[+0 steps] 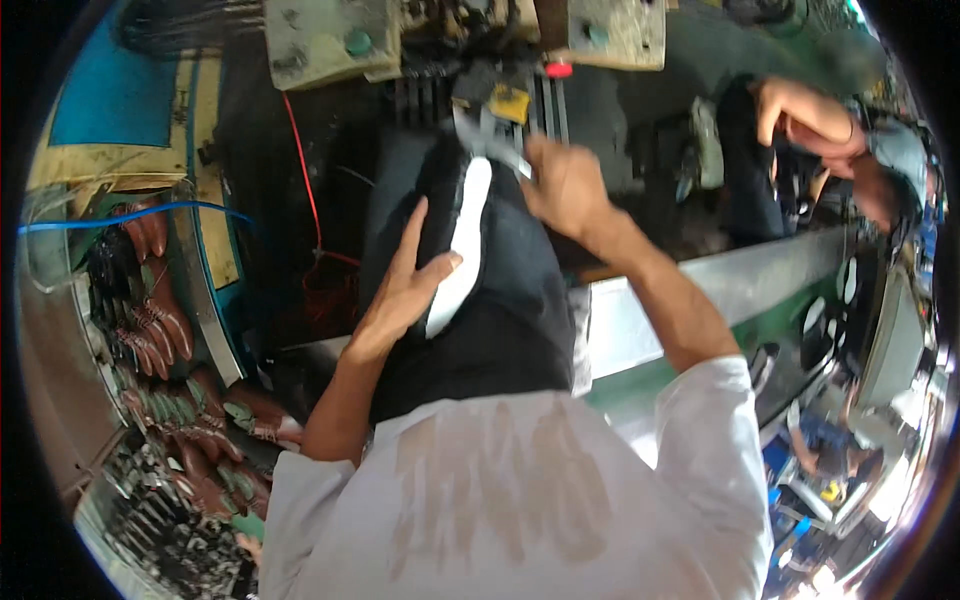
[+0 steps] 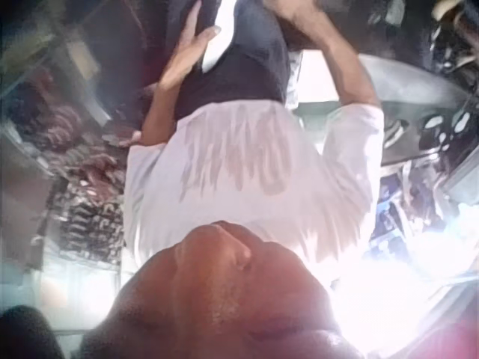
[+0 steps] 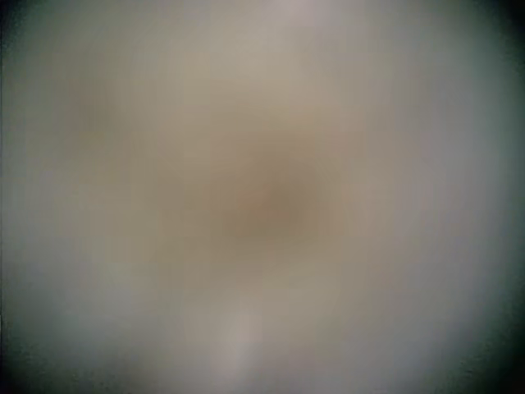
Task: The person repeatedly picks up black shoes and white insoles from a conveyor belt and a nearby pile. They place the insoles into the shoes and press them down firmly with their hands to secure the fit. The process is repeated for multiple pairs of shoes in a continuous assembly line workflow.
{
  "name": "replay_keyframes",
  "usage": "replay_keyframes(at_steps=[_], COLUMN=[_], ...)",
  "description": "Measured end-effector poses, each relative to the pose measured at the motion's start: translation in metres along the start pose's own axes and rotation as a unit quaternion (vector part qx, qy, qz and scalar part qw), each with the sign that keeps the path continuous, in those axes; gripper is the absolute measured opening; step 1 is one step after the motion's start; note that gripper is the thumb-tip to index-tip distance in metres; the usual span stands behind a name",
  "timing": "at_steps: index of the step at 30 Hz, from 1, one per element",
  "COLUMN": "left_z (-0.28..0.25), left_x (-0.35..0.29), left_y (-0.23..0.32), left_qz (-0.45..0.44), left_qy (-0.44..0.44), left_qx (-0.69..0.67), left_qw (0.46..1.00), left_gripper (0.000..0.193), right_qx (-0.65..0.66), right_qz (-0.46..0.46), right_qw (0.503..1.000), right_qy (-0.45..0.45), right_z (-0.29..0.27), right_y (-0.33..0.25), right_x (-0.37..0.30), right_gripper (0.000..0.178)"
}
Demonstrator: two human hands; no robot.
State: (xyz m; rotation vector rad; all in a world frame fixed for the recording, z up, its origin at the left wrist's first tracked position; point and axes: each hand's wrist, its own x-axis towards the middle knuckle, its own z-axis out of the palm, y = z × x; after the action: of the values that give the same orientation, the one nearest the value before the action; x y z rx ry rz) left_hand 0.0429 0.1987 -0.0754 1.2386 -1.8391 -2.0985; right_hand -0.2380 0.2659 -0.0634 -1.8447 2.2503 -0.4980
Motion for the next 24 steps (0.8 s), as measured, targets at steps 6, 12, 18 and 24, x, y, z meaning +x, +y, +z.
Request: replay_keyframes(at_steps=[6,12,18,24], left_z=[0.001,-0.008,-0.011,-0.006], left_x=[-0.007,-0.008,-0.006,-0.007], left_y=[0.013,0.008,0.003,0.015], left_qz=[-0.014,-0.061,-0.030,-0.048], left_qy=[-0.007,-0.027,-0.025,0.000], left_qx=[-0.069,-0.109,-0.077,-0.051], left_qw=[0.998,0.992,0.996,0.998], left_gripper=[0.090,0.089,0.088,0.090], right_qx=[-0.017,0.173,-0.071,-0.025], right_qz=[0.097,0.100,0.099,0.093], right_qw=[0.979,0.968,0.979,0.991], right_qy=[-0.177,0.152,-0.162,-0.089], right_z=[0.035,-0.002,-0.010,0.041], right_y=[0.002,-0.026,-0.009,0.009], right_x=[-0.009,0.033,0.019,0.008], right_gripper=[0.030,0.019,0.025,0.024])
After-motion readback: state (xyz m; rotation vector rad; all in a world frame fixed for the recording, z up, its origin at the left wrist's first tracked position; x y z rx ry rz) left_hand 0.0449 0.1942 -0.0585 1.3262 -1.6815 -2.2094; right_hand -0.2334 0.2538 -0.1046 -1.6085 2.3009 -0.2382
